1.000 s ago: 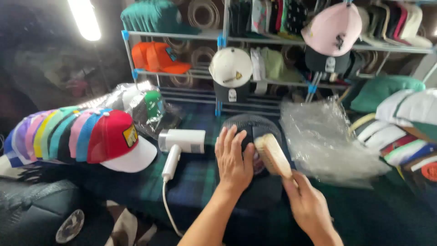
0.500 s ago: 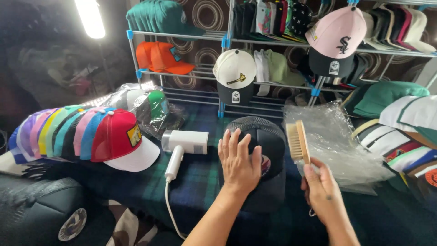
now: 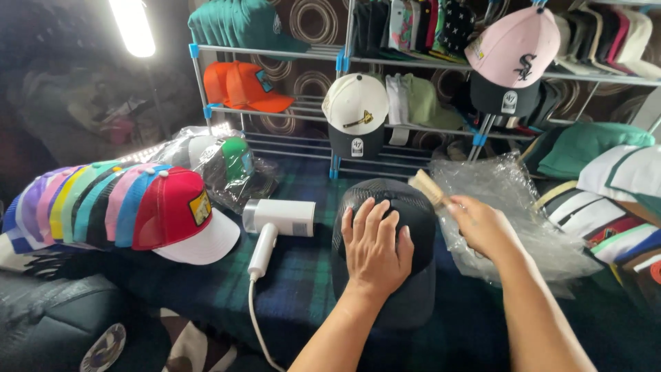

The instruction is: Brushing and steaming a baseball cap to clean and shape it for display or shipping.

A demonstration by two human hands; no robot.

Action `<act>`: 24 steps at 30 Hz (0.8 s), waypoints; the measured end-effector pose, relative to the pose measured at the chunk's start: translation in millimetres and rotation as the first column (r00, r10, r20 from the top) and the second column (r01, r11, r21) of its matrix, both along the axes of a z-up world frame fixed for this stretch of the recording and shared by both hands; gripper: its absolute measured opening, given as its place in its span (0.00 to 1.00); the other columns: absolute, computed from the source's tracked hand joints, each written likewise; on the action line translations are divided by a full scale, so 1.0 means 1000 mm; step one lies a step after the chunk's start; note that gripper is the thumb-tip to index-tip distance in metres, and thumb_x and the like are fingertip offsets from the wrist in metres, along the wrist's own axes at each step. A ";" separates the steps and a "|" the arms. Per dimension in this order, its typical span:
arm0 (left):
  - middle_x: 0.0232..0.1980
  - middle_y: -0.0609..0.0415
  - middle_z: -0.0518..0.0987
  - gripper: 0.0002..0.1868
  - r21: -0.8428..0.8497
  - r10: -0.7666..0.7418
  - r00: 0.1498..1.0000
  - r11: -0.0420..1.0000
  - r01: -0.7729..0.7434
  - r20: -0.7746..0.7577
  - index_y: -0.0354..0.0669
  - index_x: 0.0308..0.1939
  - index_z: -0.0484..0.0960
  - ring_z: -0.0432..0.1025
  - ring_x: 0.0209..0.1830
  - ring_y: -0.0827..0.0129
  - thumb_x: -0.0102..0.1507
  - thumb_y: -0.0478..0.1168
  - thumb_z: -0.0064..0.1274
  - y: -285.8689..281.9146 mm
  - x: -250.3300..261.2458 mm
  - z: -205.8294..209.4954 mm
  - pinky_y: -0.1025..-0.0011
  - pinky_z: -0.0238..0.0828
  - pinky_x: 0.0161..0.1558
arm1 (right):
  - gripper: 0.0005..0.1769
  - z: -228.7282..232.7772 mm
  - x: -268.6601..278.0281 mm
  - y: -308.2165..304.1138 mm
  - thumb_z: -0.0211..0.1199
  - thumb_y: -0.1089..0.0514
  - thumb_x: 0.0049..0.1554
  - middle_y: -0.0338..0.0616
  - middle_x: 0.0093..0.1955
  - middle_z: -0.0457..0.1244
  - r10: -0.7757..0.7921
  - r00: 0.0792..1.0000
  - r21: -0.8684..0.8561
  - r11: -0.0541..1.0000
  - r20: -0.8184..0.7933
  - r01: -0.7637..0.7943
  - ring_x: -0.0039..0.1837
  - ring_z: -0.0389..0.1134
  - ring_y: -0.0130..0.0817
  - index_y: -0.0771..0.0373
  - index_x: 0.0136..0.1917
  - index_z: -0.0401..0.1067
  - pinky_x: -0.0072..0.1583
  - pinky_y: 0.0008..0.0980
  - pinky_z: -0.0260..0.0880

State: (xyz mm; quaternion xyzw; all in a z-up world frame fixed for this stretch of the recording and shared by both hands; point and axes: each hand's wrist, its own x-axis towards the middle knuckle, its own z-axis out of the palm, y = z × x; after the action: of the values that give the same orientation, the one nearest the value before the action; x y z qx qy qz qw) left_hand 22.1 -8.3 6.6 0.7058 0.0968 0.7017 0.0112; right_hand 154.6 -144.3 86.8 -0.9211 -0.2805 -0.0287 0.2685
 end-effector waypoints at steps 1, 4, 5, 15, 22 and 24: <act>0.56 0.50 0.79 0.14 -0.002 0.009 1.000 1.000 -0.009 0.009 0.45 0.51 0.77 0.72 0.64 0.48 0.66 0.47 0.47 -0.001 0.000 0.003 0.40 0.56 0.68 | 0.25 0.016 -0.021 -0.004 0.49 0.36 0.64 0.47 0.36 0.73 0.009 1.000 -0.002 1.000 0.009 -0.009 0.43 0.76 0.47 0.41 0.69 0.73 0.52 0.47 0.76; 0.55 0.47 0.79 0.14 -0.023 -0.033 0.999 0.999 0.034 0.006 0.43 0.50 0.79 0.73 0.64 0.47 0.64 0.44 0.50 -0.004 -0.006 0.004 0.40 0.55 0.68 | 0.20 0.044 -0.064 -0.004 0.56 0.43 0.64 0.47 0.37 0.70 0.079 0.995 0.176 0.980 0.055 -0.087 0.40 0.72 0.44 0.34 0.68 0.75 0.50 0.46 0.76; 0.55 0.47 0.79 0.13 -0.011 -0.031 1.000 0.999 0.031 -0.001 0.43 0.50 0.79 0.73 0.64 0.47 0.64 0.44 0.51 -0.003 -0.006 0.004 0.41 0.55 0.68 | 0.21 0.047 -0.062 0.004 0.53 0.41 0.65 0.48 0.44 0.72 0.168 0.980 0.112 0.977 0.103 -0.179 0.48 0.72 0.50 0.37 0.68 0.75 0.54 0.49 0.74; 0.56 0.49 0.79 0.14 0.018 -0.018 0.999 1.000 0.018 0.027 0.44 0.50 0.78 0.73 0.64 0.49 0.64 0.45 0.50 -0.001 -0.004 0.005 0.43 0.55 0.69 | 0.15 -0.079 0.128 0.033 0.59 0.52 0.58 0.56 0.31 0.67 0.059 0.875 -0.310 0.922 -0.480 -0.232 0.25 0.65 0.44 0.63 0.45 0.80 0.27 0.37 0.64; 0.56 0.48 0.80 0.13 0.013 -0.035 0.999 0.999 0.035 0.037 0.44 0.50 0.79 0.73 0.63 0.48 0.65 0.45 0.51 -0.001 -0.003 0.007 0.42 0.55 0.69 | 0.23 0.028 -0.023 -0.006 0.53 0.39 0.65 0.49 0.37 0.71 0.028 0.999 0.150 0.988 -0.028 -0.023 0.35 0.71 0.45 0.41 0.69 0.75 0.39 0.44 0.74; 0.56 0.48 0.80 0.13 0.009 -0.032 0.999 0.999 0.032 0.025 0.43 0.49 0.79 0.73 0.63 0.49 0.65 0.45 0.50 -0.001 -0.005 0.005 0.44 0.55 0.69 | 0.22 0.047 -0.058 -0.008 0.49 0.41 0.64 0.38 0.58 0.73 0.195 0.966 -0.003 0.980 0.170 -0.198 0.62 0.71 0.50 0.37 0.67 0.73 0.63 0.51 0.73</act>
State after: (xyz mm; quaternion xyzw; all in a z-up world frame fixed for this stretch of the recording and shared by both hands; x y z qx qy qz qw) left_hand 17.1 -9.6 11.1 0.6982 0.0824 0.7108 0.0206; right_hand 96.2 -152.8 134.2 -0.8810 -0.3919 -0.0822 0.2518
